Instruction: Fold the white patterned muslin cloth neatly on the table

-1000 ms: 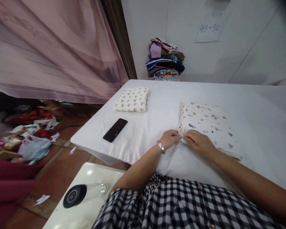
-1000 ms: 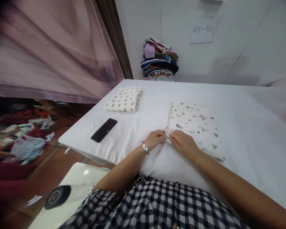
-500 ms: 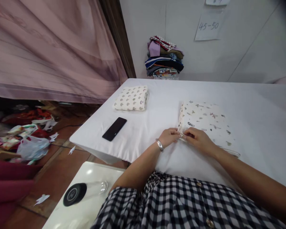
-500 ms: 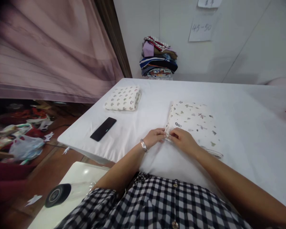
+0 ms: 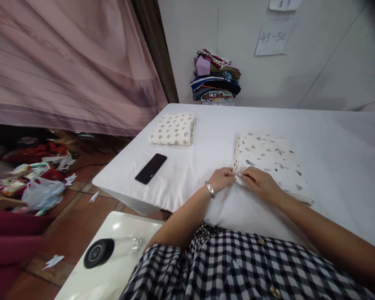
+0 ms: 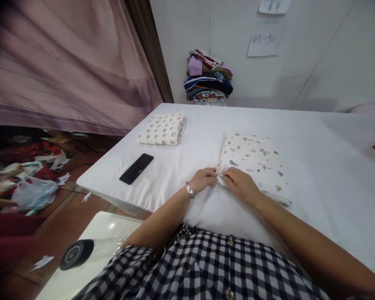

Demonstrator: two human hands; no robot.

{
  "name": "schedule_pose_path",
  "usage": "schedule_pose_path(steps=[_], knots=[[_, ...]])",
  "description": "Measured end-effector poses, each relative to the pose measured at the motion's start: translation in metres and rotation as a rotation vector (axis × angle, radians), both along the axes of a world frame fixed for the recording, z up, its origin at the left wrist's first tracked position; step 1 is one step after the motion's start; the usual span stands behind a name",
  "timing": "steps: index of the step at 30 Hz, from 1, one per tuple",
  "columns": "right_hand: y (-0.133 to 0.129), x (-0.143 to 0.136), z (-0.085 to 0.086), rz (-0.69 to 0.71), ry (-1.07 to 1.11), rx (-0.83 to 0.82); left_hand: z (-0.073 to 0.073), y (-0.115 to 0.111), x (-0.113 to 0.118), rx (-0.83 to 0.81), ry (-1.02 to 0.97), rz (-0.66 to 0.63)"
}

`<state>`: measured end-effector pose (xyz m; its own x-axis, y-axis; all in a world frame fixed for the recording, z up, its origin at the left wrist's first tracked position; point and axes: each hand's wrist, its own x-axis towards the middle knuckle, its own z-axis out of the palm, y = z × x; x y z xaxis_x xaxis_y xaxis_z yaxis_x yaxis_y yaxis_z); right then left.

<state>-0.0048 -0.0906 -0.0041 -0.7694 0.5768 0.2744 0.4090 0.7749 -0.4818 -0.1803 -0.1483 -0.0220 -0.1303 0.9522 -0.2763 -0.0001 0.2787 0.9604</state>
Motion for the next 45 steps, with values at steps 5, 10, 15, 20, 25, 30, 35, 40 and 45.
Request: schedule_pose_path(steps=[5, 10, 15, 20, 25, 30, 35, 40, 45], knots=[[-0.005, 0.000, -0.004, 0.021, 0.027, 0.143, 0.001, 0.000, 0.000, 0.005, 0.035, -0.020], [-0.008, -0.004, -0.005, 0.036, 0.001, 0.206, 0.001, 0.000, -0.001, 0.010, 0.021, -0.028], [-0.009, -0.002, -0.007, 0.061, 0.008, 0.166, 0.000, 0.000, -0.001, -0.001, -0.027, -0.009], [-0.007, 0.003, 0.001, 0.146, 0.019, 0.033, -0.006, 0.002, 0.001, 0.019, 0.093, -0.002], [0.027, 0.004, 0.018, 0.116, -0.011, -0.089, -0.005, 0.002, 0.003, 0.023, 0.173, -0.010], [0.067, -0.011, 0.000, -0.014, -0.125, 0.126, -0.003, 0.002, 0.004, 0.034, 0.278, -0.004], [0.071, -0.023, -0.028, -0.021, -0.338, 0.164, -0.003, 0.002, 0.004, 0.094, 0.441, -0.031], [0.084, -0.022, -0.015, 0.003, -0.372, 0.114, -0.003, 0.001, 0.005, 0.142, 0.483, -0.013], [0.120, -0.039, -0.003, -0.137, -0.390, 0.168, -0.003, 0.000, 0.006, 0.154, 0.471, -0.014]])
